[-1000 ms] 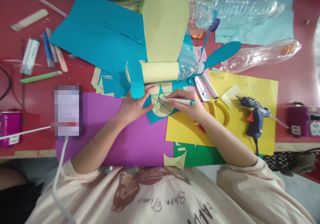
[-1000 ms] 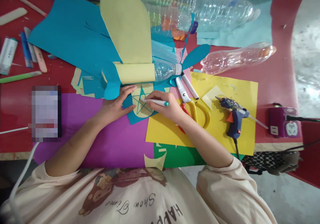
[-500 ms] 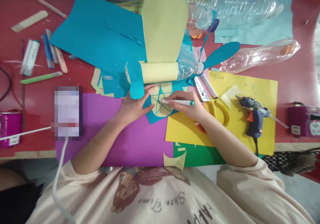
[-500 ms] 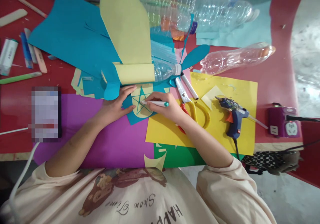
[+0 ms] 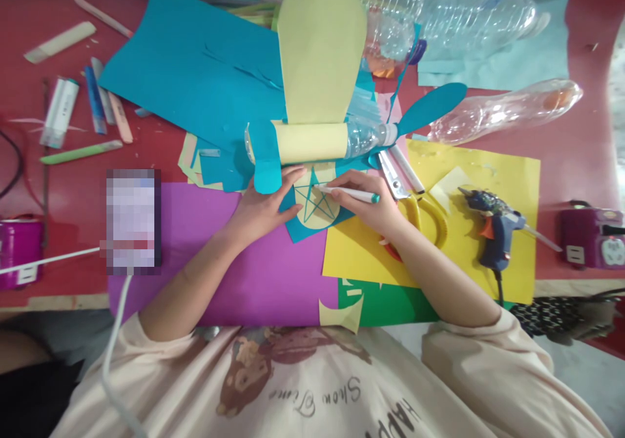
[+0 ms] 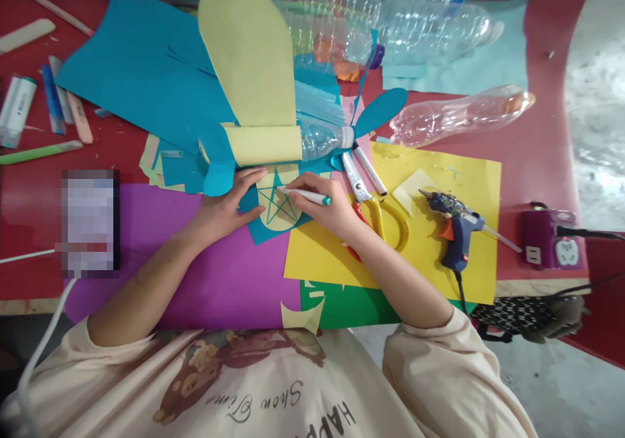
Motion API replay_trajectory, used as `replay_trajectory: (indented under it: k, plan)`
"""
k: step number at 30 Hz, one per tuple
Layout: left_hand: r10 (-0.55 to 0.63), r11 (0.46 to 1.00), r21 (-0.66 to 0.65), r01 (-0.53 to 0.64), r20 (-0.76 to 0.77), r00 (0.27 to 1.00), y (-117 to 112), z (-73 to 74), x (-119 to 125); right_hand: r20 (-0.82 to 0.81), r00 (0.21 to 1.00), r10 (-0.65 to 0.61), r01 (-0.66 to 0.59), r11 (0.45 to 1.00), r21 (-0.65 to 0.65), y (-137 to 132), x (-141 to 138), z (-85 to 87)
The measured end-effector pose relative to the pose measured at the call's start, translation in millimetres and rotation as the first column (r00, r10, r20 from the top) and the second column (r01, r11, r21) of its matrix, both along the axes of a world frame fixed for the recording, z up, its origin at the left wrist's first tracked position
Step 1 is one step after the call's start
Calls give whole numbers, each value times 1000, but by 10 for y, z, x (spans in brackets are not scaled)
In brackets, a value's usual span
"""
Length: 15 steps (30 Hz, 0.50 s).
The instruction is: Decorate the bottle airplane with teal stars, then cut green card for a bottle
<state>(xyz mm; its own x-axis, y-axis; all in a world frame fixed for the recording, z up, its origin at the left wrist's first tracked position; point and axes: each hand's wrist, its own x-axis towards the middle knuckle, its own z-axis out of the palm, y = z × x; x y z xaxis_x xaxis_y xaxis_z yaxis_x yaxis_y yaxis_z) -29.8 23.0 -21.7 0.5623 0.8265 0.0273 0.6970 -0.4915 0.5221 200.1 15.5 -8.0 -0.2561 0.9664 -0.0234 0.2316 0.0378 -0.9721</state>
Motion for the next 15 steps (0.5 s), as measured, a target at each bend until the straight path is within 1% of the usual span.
replay_trajectory:
  k: [4,11,15]
  plan:
    - [2,1000,-3,-2,-23,1000,-1,15,3,18,999,46,-47,999,20,-1,11,11]
    - [9,1000,-1,-9,-37,999,10,-10,0,25,991,133,-132,990,-41,-4,32,4]
    - [7,1000,6,-7,-26,1000,13,-15,1,22,990,141,-139,989,-50,-6,48,-1]
